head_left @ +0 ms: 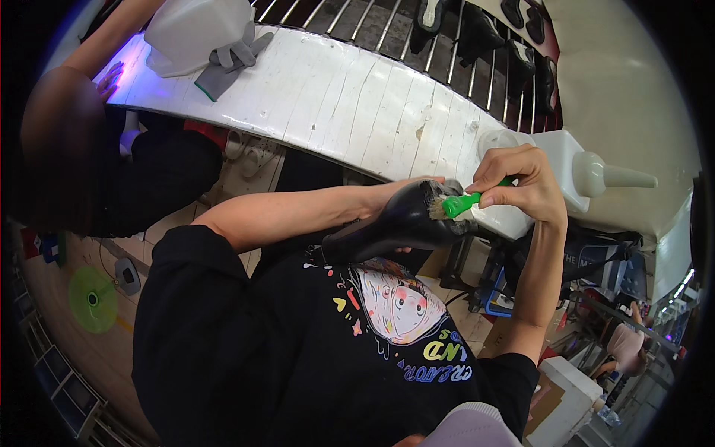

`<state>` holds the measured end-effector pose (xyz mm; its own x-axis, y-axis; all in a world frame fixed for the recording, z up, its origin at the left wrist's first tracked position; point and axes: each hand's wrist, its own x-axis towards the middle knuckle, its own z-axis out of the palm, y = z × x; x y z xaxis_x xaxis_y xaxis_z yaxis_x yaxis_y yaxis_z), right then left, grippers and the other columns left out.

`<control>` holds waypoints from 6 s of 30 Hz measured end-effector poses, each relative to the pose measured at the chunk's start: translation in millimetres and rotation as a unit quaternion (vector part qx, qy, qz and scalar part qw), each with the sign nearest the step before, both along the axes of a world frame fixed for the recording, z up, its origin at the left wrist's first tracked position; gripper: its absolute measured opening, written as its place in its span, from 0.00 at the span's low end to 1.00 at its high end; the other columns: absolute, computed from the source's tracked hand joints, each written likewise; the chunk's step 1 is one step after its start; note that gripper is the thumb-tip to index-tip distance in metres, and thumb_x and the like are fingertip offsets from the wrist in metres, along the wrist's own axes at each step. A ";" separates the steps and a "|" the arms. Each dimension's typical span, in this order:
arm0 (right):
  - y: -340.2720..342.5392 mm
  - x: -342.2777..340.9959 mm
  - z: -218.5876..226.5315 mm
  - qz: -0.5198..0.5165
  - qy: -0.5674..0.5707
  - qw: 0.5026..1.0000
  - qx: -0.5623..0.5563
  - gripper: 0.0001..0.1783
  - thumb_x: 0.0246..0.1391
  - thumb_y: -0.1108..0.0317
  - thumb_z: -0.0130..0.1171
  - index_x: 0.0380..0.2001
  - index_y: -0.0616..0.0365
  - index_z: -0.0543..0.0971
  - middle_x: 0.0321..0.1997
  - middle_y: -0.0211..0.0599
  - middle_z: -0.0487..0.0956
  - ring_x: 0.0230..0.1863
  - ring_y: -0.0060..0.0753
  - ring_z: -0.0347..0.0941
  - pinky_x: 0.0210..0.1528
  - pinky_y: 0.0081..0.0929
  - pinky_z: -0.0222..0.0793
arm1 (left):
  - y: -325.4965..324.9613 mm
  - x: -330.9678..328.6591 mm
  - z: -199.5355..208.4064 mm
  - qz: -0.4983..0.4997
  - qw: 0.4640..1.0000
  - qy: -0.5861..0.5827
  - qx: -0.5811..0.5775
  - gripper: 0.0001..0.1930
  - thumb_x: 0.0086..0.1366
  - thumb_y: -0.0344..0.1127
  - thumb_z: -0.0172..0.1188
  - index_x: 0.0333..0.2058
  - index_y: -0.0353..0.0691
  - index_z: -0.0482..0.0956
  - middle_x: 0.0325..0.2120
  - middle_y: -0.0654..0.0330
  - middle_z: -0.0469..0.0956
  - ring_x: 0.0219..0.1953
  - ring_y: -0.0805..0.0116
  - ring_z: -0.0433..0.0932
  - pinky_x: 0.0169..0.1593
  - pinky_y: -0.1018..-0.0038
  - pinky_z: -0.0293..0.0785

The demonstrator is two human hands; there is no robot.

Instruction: Apply glue or cleaning agent to the edge of shoe soles using a small brush.

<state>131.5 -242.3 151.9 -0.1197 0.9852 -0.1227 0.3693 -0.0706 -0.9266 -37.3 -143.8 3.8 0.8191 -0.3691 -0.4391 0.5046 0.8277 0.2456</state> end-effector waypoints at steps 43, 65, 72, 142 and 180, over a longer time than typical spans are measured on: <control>30.0 -17.3 -144.4 -0.539 0.099 0.831 0.099 0.08 0.52 0.71 0.61 0.34 0.65 0.81 0.25 0.28 0.78 0.22 0.12 0.63 0.24 0.12 0.58 | 69.8 -23.9 -68.3 0.413 0.298 -0.298 0.807 0.36 0.50 0.31 0.67 0.56 0.45 0.58 0.55 0.48 0.63 0.59 0.51 0.64 0.67 0.46 0.31; 13.5 -39.6 -128.7 -0.359 0.076 0.929 0.051 0.06 0.48 0.76 0.64 0.32 0.64 0.82 0.22 0.25 0.76 0.22 0.11 0.64 0.24 0.12 0.56 | 66.0 -26.0 -72.1 0.429 0.321 -0.293 0.792 0.35 0.50 0.33 0.68 0.55 0.45 0.59 0.56 0.47 0.63 0.60 0.50 0.63 0.66 0.43 0.31; 2.9 -89.0 -97.4 -0.282 -0.035 0.952 0.116 0.09 0.44 0.82 0.63 0.33 0.65 0.82 0.31 0.38 0.80 0.32 0.25 0.75 0.35 0.18 0.68 | 72.0 -26.6 -76.2 0.436 0.326 -0.303 0.782 0.33 0.53 0.35 0.66 0.55 0.46 0.60 0.55 0.48 0.64 0.59 0.50 0.64 0.67 0.47 0.32; -18.9 -24.5 -194.2 -0.632 -0.155 0.741 0.164 0.08 0.52 0.72 0.60 0.37 0.61 0.81 0.20 0.27 0.71 0.19 0.16 0.56 0.21 0.19 0.52 | 150.8 -40.9 25.1 0.367 0.821 -0.124 0.419 0.31 0.50 0.47 0.63 0.49 0.32 0.69 0.34 0.59 0.75 0.34 0.73 0.75 0.38 0.78 0.73; -81.0 -48.9 -229.3 -0.616 0.002 0.783 0.087 0.11 0.57 0.69 0.56 0.41 0.64 0.77 0.37 0.37 0.78 0.36 0.24 0.72 0.41 0.22 0.67 | 29.7 -52.4 183.0 0.226 0.626 -0.656 0.356 0.14 0.38 0.44 0.74 0.20 0.43 0.82 0.32 0.63 0.77 0.40 0.70 0.71 0.47 0.76 0.62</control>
<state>82.5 -323.2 -77.4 0.9345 0.3552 0.0243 0.1178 -0.2442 -0.9625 -89.7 -114.2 186.8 0.5974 -0.0634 0.7994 -0.7637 0.2594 0.5912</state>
